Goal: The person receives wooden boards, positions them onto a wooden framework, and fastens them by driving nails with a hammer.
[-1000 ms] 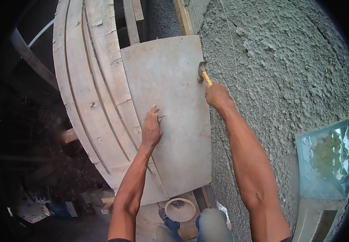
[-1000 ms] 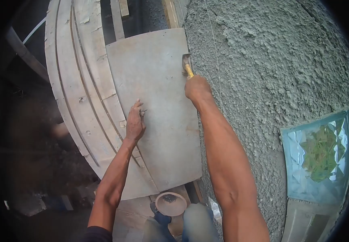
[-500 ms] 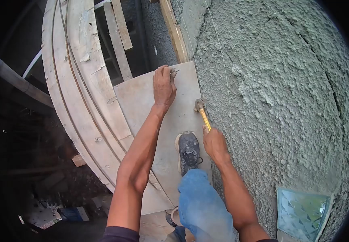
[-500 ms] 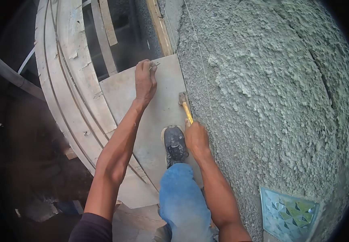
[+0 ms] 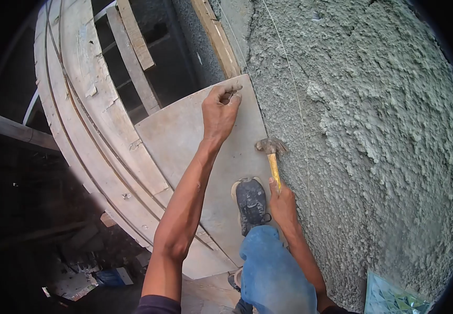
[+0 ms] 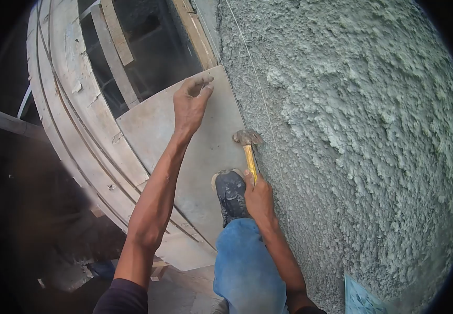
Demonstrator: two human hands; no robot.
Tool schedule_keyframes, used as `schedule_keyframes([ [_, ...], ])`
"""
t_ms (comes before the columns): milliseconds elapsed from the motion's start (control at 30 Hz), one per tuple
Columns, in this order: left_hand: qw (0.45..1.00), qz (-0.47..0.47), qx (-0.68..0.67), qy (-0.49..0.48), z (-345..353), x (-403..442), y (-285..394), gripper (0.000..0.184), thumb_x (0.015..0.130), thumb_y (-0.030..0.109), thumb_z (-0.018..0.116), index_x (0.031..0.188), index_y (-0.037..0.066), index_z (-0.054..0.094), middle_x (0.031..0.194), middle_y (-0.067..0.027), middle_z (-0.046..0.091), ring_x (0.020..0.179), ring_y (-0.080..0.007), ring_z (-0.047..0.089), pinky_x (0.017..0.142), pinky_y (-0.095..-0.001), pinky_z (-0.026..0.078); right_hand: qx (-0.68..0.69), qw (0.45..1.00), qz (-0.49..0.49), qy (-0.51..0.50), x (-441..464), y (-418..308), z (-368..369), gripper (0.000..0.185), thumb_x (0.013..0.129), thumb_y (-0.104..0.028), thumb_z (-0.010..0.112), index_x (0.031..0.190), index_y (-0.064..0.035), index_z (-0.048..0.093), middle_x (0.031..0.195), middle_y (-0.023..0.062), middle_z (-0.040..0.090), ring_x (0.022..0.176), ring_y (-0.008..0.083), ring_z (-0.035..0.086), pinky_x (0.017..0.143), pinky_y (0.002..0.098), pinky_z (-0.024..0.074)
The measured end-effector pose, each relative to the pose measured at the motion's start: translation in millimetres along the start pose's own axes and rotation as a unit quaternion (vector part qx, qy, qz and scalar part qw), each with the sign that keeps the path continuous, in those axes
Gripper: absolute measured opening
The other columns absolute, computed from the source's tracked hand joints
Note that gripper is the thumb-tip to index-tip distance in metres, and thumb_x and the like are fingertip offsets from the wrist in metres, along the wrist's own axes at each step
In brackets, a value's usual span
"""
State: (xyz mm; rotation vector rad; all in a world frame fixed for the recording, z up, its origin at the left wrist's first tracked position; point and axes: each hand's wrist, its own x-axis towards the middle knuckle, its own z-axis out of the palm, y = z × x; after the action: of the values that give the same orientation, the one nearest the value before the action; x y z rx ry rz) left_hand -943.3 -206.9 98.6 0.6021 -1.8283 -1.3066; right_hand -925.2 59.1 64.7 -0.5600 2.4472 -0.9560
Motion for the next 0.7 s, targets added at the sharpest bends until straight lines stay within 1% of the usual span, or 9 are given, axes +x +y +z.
schedule_keyframes([
  [167, 0.999, -0.003, -0.008, -0.051, -5, 10, -6, 0.020, 0.092, 0.003, 0.063, 0.111, 0.002, 0.070, 0.104, -0.0068, 0.070, 0.095, -0.0162, 0.066, 0.081, -0.0300, 0.053, 0.000, 1.000, 0.008, -0.012, 0, -2, -3, 0.048, 0.104, -0.036, 0.047, 0.105, 0.0098, 0.062, 0.085, 0.0368, 0.063, 0.085, 0.0547, 0.062, 0.071, 0.0549, 0.0487],
  [233, 0.985, 0.153, 0.075, -0.028, -4, 20, -19, 0.025, 0.090, -0.005, 0.060, 0.109, 0.005, 0.071, 0.101, -0.0081, 0.069, 0.095, -0.0217, 0.067, 0.082, -0.0325, 0.053, 0.008, 1.000, 0.009, -0.009, -1, 0, -1, 0.048, 0.105, -0.036, 0.047, 0.105, 0.0099, 0.062, 0.084, 0.0369, 0.063, 0.084, 0.0544, 0.063, 0.071, 0.0548, 0.0486],
  [267, 0.985, 0.152, 0.075, -0.032, -1, 22, -26, 0.025, 0.090, -0.005, 0.060, 0.109, 0.005, 0.071, 0.101, -0.0081, 0.069, 0.095, -0.0217, 0.067, 0.082, -0.0325, 0.053, 0.009, 1.000, 0.012, -0.009, -3, 2, 0, 0.048, 0.105, -0.036, 0.047, 0.105, 0.0099, 0.062, 0.084, 0.0369, 0.063, 0.084, 0.0544, 0.063, 0.071, 0.0548, 0.0486],
  [333, 0.964, 0.240, 0.109, -0.011, 7, 32, -36, 0.034, 0.083, -0.012, 0.057, 0.107, 0.008, 0.070, 0.100, -0.0099, 0.068, 0.096, -0.0263, 0.068, 0.083, -0.0344, 0.054, 0.036, 0.999, -0.010, -0.003, -2, 4, -1, 0.049, 0.104, -0.038, 0.047, 0.104, 0.0088, 0.062, 0.081, 0.0349, 0.063, 0.078, 0.0514, 0.064, 0.068, 0.0530, 0.0485],
  [467, 0.958, 0.242, 0.155, -0.019, 10, 35, -50, 0.032, 0.079, -0.011, 0.060, 0.104, 0.006, 0.069, 0.101, -0.0121, 0.069, 0.096, -0.0320, 0.067, 0.083, -0.0371, 0.054, 0.051, 0.998, 0.004, -0.026, -11, -5, -9, 0.047, 0.103, -0.038, 0.050, 0.096, 0.0064, 0.060, 0.072, 0.0293, 0.062, 0.069, 0.0460, 0.065, 0.062, 0.0492, 0.0485],
  [533, 0.952, 0.257, 0.165, -0.021, 8, 37, -53, 0.033, 0.079, -0.010, 0.060, 0.105, 0.006, 0.069, 0.101, -0.0117, 0.068, 0.096, -0.0320, 0.067, 0.083, -0.0376, 0.054, 0.065, 0.996, -0.064, -0.001, -11, -14, -11, 0.041, 0.102, -0.035, 0.055, 0.088, 0.0031, 0.057, 0.063, 0.0222, 0.059, 0.058, 0.0387, 0.064, 0.054, 0.0448, 0.0468],
  [567, 0.952, 0.255, 0.167, -0.022, 7, 35, -53, 0.033, 0.079, -0.010, 0.060, 0.105, 0.006, 0.069, 0.101, -0.0117, 0.068, 0.096, -0.0320, 0.067, 0.083, -0.0376, 0.054, 0.066, 0.996, -0.063, -0.003, -10, -19, -8, 0.041, 0.102, -0.035, 0.055, 0.088, 0.0031, 0.057, 0.063, 0.0222, 0.059, 0.058, 0.0387, 0.064, 0.054, 0.0448, 0.0468],
  [633, 0.953, 0.239, 0.185, -0.018, 8, 37, -50, 0.032, 0.078, -0.009, 0.061, 0.105, 0.006, 0.069, 0.099, -0.0117, 0.068, 0.096, -0.0315, 0.067, 0.083, -0.0382, 0.054, 0.082, 0.985, -0.144, 0.050, -1, -31, -5, 0.034, 0.101, -0.030, 0.058, 0.086, 0.0010, 0.055, 0.060, 0.0189, 0.057, 0.051, 0.0347, 0.061, 0.049, 0.0423, 0.0450],
  [700, 0.955, 0.233, 0.180, -0.024, 7, 36, -48, 0.032, 0.078, -0.009, 0.061, 0.105, 0.006, 0.069, 0.099, -0.0115, 0.068, 0.095, -0.0317, 0.067, 0.083, -0.0384, 0.054, 0.104, 0.974, -0.186, 0.078, 11, -46, -4, 0.032, 0.100, -0.028, 0.059, 0.089, 0.0010, 0.055, 0.059, 0.0185, 0.056, 0.050, 0.0334, 0.061, 0.048, 0.0417, 0.0443],
])
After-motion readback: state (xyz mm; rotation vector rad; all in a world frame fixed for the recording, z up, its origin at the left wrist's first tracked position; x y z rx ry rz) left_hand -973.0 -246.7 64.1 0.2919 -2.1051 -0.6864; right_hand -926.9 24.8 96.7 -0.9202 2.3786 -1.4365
